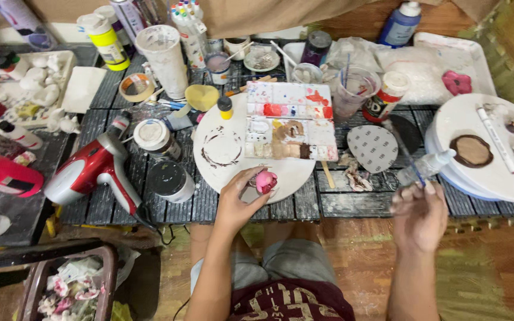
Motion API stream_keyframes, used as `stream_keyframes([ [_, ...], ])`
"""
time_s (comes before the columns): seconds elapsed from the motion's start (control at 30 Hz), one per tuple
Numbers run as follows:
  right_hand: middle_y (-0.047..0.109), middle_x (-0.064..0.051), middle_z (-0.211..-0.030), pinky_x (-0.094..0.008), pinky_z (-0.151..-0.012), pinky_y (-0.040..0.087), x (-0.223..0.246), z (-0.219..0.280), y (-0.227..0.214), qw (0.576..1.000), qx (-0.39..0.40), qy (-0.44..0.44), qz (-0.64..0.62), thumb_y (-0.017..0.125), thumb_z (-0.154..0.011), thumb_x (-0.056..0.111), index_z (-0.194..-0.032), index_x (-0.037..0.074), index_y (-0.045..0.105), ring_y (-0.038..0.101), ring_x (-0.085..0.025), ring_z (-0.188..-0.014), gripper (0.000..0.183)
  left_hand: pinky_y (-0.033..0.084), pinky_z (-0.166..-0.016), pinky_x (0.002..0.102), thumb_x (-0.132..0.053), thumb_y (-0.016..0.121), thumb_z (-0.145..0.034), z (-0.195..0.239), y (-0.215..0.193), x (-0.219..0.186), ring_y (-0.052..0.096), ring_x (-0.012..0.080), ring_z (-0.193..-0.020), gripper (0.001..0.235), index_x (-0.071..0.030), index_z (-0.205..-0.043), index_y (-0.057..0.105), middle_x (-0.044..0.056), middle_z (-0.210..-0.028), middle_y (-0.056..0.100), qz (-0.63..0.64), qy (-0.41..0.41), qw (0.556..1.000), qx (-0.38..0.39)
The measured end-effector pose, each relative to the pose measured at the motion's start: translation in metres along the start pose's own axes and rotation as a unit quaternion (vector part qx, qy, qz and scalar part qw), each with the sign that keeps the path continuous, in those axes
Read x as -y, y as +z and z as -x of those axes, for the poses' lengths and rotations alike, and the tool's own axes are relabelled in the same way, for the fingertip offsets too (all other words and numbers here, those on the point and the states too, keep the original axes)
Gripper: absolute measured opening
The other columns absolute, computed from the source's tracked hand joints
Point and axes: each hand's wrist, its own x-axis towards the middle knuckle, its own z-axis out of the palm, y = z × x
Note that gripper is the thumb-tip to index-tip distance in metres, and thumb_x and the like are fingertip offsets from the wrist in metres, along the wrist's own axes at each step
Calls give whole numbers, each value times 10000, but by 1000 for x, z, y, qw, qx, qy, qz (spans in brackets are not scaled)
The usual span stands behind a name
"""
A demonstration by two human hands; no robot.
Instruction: The person paints a small brown object with a brush, then uses a hair dryer to dry it. They then pick up a pink object and paint it with red paint from a palette.
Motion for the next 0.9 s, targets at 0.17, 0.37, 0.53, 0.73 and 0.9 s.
stream_keyframes([
  [0.17,702,-108,-991,-317,-694,536,-36,-20,44,995,-5,40,-94,521,-1130,179,-1151,60,600,684,-217,-900,144,565,-968,354,-107,863,-767,6,-12,1,729,277,-1117,551,-43,-1281,677,142,-1220,736,-20,-19,999,-16],
  [0.37,739,-128,-1029,-320,-736,587,-51,-18,57,998,-26,28,-51,497,-984,182,-1271,16,643,726,-213,-949,362,571,-952,350,-133,865,-766,0,-27,8,727,269,-1105,552,-73,-1283,681,128,-1204,734,-51,-32,998,-2],
  [0.53,718,-146,-1051,-276,-775,561,-70,-14,27,1000,-24,-15,12,591,-1192,140,-1218,-13,591,692,-193,-904,156,571,-957,353,-147,871,-765,3,-26,8,728,272,-1116,546,-82,-1276,689,121,-1218,739,-64,-17,998,-5],
  [0.73,672,-78,-927,-327,-668,507,-77,-11,30,1000,-16,-1,-3,566,-1196,240,-1132,97,555,655,-199,-798,158,574,-956,353,-134,862,-764,4,-24,8,733,278,-1113,538,-75,-1270,690,128,-1212,740,-51,-16,999,-9],
  [0.9,659,-80,-915,-379,-669,488,-67,-7,53,999,-16,34,-27,496,-1176,258,-1182,102,549,649,-229,-809,164,580,-954,350,-139,865,-769,5,-25,8,741,268,-1103,529,-74,-1265,693,125,-1203,744,-43,-21,999,-6],
])
